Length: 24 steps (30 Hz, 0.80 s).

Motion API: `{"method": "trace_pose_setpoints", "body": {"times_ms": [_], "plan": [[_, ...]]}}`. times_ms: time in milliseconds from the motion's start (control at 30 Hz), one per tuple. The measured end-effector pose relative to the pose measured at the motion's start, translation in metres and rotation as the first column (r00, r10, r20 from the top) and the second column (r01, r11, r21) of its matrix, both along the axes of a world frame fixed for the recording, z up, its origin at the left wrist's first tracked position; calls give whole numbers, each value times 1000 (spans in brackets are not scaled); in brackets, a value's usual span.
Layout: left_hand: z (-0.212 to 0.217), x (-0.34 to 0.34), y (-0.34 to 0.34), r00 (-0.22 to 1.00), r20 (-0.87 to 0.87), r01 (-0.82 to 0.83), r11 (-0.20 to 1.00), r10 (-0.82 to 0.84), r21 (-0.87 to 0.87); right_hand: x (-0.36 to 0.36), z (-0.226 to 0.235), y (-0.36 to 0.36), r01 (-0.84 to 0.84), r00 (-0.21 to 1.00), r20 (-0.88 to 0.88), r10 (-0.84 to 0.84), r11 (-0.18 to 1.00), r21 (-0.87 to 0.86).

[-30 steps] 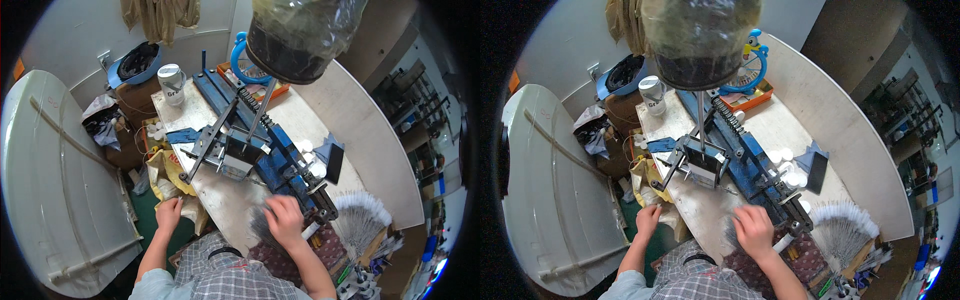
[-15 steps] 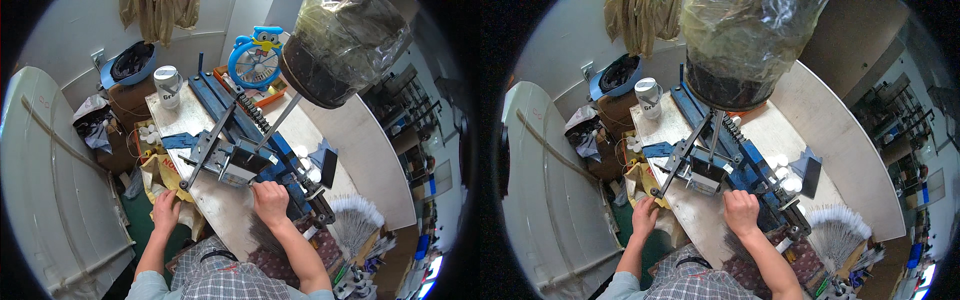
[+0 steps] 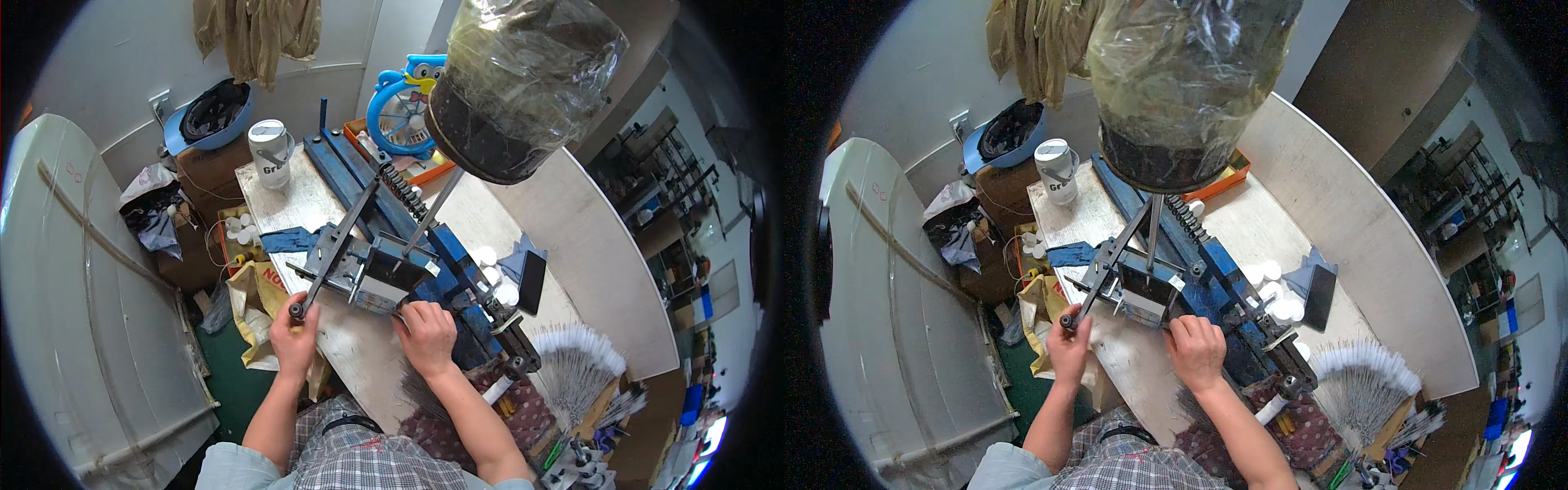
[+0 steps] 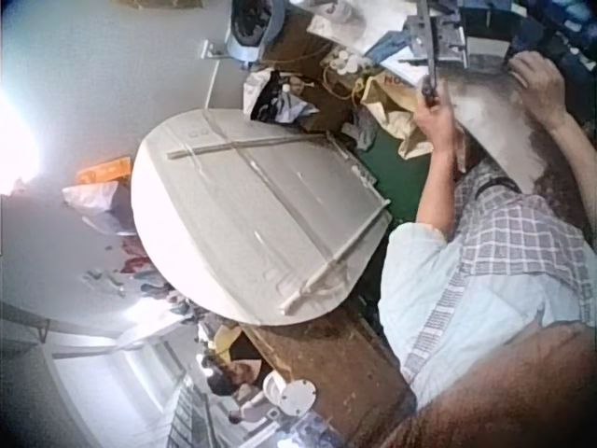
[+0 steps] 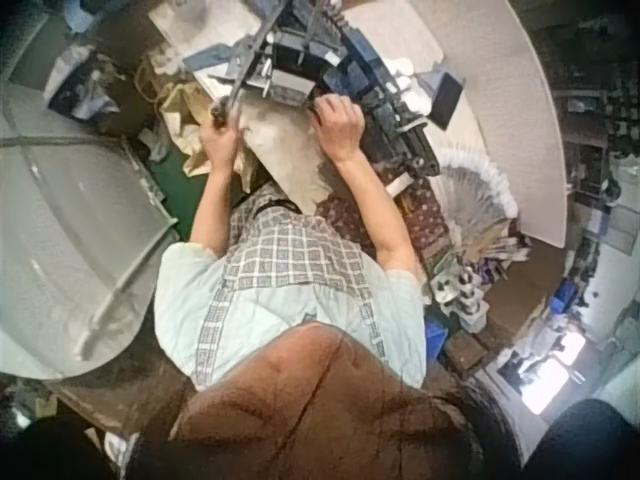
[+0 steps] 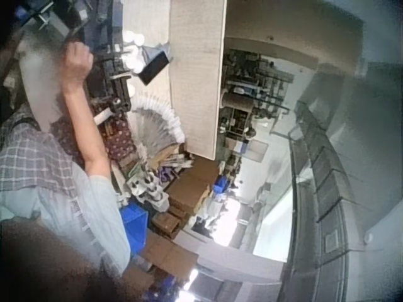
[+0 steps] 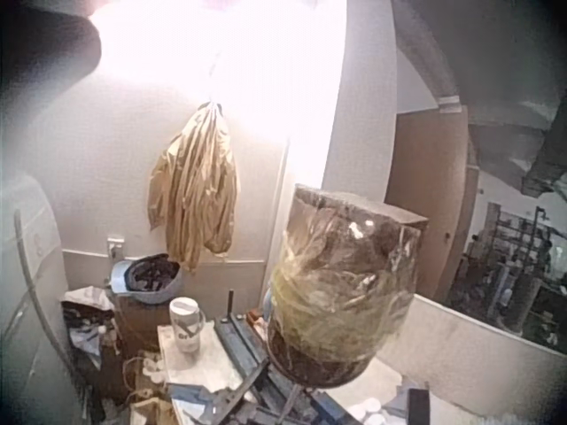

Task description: The person assembles wire brushes by positioning wire stems and bristle components into a table-mounted fixture, attaching small plastic caps, and securing them.

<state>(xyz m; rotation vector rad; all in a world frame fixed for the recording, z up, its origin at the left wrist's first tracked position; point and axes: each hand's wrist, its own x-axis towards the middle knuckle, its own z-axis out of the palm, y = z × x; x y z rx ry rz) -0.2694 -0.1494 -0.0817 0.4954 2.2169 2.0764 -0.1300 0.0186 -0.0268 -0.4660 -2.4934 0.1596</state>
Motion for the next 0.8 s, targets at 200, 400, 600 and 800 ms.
{"method": "trace_pose_setpoints", "body": {"times_ms": [200, 400, 600, 800], "plan": [[-9, -23, -5, 999, -39, -25, 994, 21, -107, -2, -3, 5, -26, 999, -31, 29, 997, 71], [-8, -20, -3, 997, 77, -21, 1000, 22, -8, -1, 3, 12, 30, 995, -93, -35, 998, -59], [-11, -18, -8, 993, 112, -32, 999, 29, 25, 4, 8, 8, 71, 981, -158, -109, 971, -226], [-5, -23, -5, 993, -103, -64, 995, 55, -79, 19, 22, -3, 92, 972, -190, -135, 971, -220]]}}
